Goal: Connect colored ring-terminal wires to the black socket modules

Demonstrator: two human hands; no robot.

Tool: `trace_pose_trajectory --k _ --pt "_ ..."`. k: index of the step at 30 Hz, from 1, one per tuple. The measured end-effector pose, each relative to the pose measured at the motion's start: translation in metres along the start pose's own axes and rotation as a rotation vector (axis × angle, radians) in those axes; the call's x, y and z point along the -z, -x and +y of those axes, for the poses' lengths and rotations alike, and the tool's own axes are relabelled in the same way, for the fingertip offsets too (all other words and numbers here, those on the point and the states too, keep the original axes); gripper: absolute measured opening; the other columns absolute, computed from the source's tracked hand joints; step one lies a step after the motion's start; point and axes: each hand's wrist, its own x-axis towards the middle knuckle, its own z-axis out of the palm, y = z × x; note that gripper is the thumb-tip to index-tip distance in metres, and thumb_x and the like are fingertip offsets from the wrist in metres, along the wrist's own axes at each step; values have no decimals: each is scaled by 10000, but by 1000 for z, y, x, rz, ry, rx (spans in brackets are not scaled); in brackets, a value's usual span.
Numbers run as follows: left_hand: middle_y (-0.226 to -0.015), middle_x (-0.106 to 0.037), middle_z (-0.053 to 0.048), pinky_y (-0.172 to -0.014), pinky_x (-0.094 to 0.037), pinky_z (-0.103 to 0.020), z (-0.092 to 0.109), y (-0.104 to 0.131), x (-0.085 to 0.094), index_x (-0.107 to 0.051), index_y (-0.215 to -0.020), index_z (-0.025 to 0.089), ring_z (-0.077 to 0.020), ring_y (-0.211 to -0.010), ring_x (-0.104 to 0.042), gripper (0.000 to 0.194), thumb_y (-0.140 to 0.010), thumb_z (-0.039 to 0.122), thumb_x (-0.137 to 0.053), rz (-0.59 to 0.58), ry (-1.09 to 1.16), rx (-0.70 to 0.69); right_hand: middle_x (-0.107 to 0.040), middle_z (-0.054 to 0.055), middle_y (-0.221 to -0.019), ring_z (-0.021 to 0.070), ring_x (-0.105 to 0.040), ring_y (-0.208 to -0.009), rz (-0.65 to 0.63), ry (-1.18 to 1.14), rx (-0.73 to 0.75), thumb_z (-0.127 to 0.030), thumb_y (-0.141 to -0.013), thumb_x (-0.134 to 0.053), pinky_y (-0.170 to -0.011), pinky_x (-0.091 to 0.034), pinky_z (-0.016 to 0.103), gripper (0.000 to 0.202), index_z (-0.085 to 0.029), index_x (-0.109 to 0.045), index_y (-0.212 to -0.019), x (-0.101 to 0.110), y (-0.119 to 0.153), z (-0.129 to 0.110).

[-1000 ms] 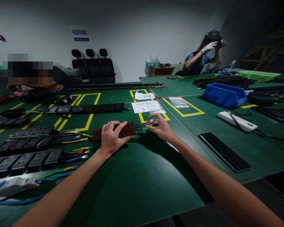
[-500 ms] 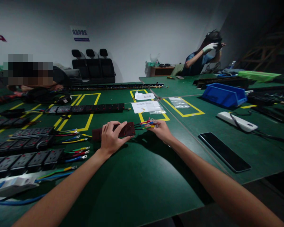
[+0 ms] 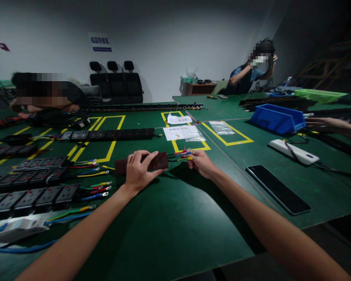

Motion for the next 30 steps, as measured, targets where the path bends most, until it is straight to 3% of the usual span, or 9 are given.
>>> trace_pose_trajectory --k 9,30 --pt "-1076 -626 -121 -850 -454 -427 0 -1 1 -656 -1276 206 -294 -985 -597 617 -808 590 -773 -35 -4 -8 -516 -82 -505 65 -386 -366 -5 9 -18 -398 -673 -808 -347 -290 195 330 -202 -628 -868 2 1 -3" --pt "-1072 -617 -127 -827 -464 -437 1 -2 2 -659 -1273 180 -303 -968 -597 608 -809 552 -785 -47 1 -25 -492 -91 -480 50 -350 -370 37 -57 -47 -280 -564 -770 -346 -218 161 344 -210 -586 -846 -3 4 -8"
